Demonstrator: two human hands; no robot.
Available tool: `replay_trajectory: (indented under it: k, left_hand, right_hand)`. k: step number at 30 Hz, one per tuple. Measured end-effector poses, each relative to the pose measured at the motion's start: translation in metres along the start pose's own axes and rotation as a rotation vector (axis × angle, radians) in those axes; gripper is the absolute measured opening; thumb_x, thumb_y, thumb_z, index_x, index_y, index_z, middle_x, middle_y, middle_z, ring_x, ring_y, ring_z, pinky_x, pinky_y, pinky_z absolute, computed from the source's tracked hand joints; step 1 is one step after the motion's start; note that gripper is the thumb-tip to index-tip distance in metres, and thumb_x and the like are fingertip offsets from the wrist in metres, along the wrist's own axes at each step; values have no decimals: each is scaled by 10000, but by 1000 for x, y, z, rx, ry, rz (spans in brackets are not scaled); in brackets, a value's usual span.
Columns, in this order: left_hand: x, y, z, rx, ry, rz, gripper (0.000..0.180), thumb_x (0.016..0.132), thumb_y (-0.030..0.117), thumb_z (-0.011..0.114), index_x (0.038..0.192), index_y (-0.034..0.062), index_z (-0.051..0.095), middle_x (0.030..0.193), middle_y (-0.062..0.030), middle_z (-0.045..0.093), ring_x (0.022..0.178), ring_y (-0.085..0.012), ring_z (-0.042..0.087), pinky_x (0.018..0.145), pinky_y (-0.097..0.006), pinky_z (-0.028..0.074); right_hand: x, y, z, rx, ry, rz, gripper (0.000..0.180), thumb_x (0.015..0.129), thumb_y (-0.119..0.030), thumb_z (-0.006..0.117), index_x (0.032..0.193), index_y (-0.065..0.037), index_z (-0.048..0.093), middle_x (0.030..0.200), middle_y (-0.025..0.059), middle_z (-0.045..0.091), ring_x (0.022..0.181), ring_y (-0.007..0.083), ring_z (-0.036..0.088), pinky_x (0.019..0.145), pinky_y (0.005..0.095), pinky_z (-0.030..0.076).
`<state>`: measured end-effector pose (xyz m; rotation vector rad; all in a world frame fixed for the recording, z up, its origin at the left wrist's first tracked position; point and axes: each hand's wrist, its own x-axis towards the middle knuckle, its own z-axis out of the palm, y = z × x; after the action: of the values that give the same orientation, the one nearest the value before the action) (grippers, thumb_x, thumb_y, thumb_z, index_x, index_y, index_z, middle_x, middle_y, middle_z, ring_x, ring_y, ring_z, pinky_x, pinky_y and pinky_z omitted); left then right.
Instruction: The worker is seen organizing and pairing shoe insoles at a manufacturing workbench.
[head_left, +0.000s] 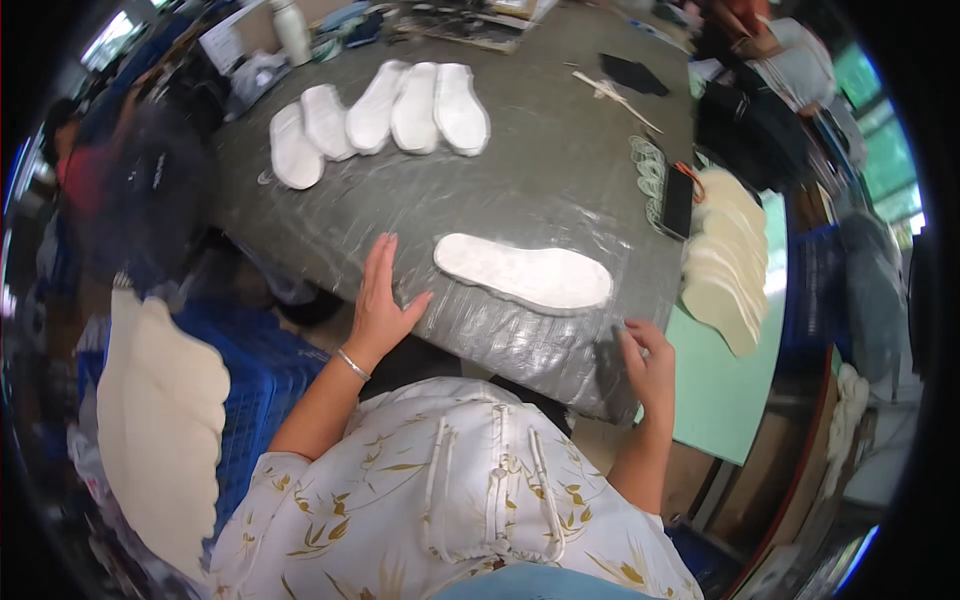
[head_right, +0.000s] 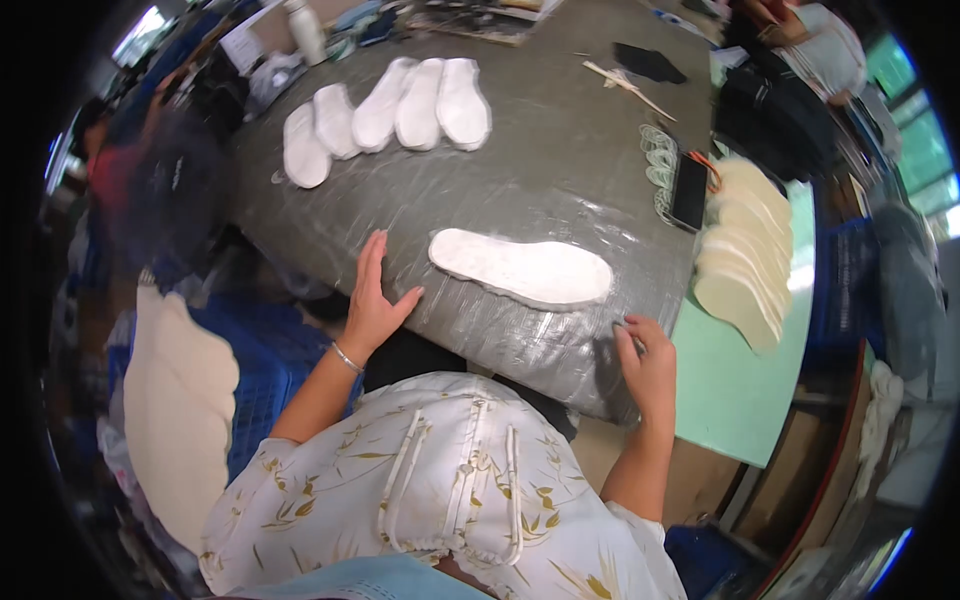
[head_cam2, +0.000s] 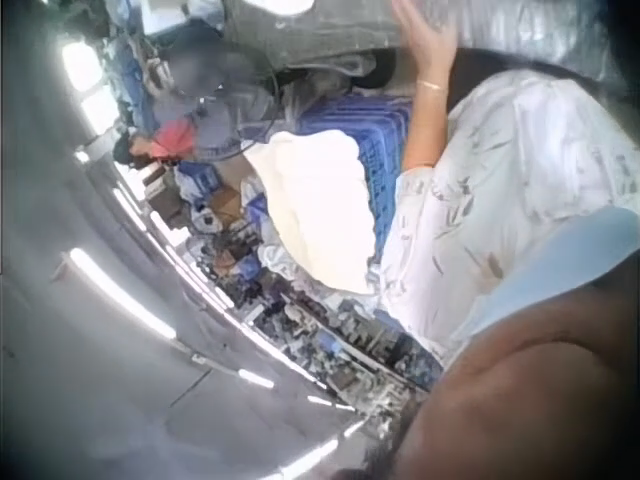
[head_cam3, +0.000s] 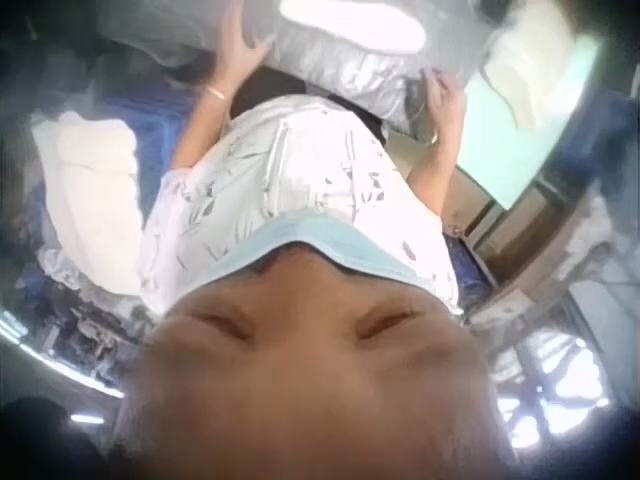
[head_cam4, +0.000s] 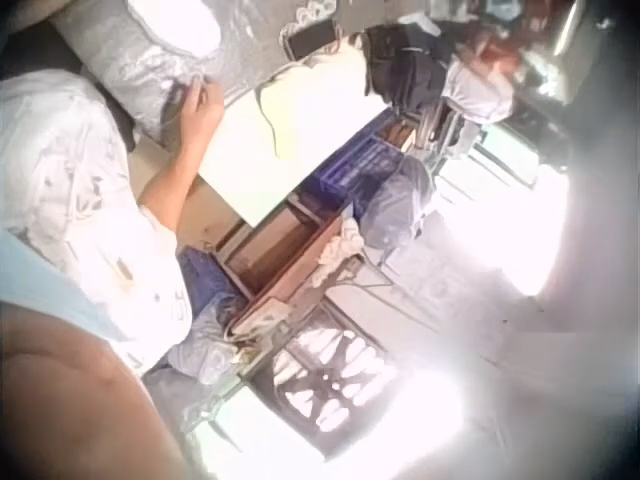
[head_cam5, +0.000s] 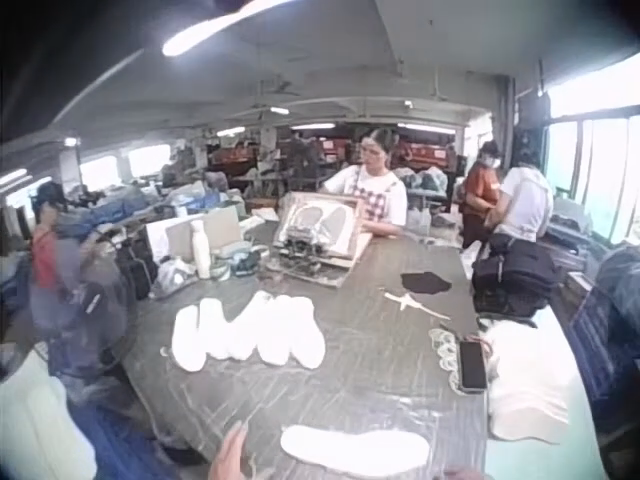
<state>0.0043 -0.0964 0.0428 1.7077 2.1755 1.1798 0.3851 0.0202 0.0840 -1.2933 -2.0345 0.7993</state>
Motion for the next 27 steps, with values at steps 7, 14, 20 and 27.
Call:
replay_trajectory:
  k: [7,14,20,27]
  left_hand:
    - [-91,23,-86,124,184,-61,606,773,174,769,1303,20,520,1345,-180,508,1232,-353,507,1022,-416,423]
    - [-170,43,-182,533,560,-180,476,723,134,791,1150,47,602,1144,-133,602,1044,-329,580,899,-415,455]
    - [-210,52,-242,806,572,-385,474,682,193,826,1081,48,617,1130,-118,582,1073,-302,551,933,-418,406]
    - [-230,34,-273,727,355,-467,260,703,158,805,888,57,653,1073,-96,596,1014,-292,565,888,-401,422]
  right_hand:
    - [19,-52,37,81,-298,-93,264,881,-44,634,1135,27,632,1072,156,663,827,234,654,745,333,515]
    - [45,-162,115,111,-574,-653,203,787,22,718,974,16,640,850,117,633,705,186,634,602,301,494]
    - [10,-237,179,194,-618,-1032,151,734,-61,778,803,-52,644,774,91,634,693,305,640,593,383,508]
    - [4,-241,201,211,-662,-999,130,765,-55,768,829,-35,656,782,95,640,648,266,650,561,350,513]
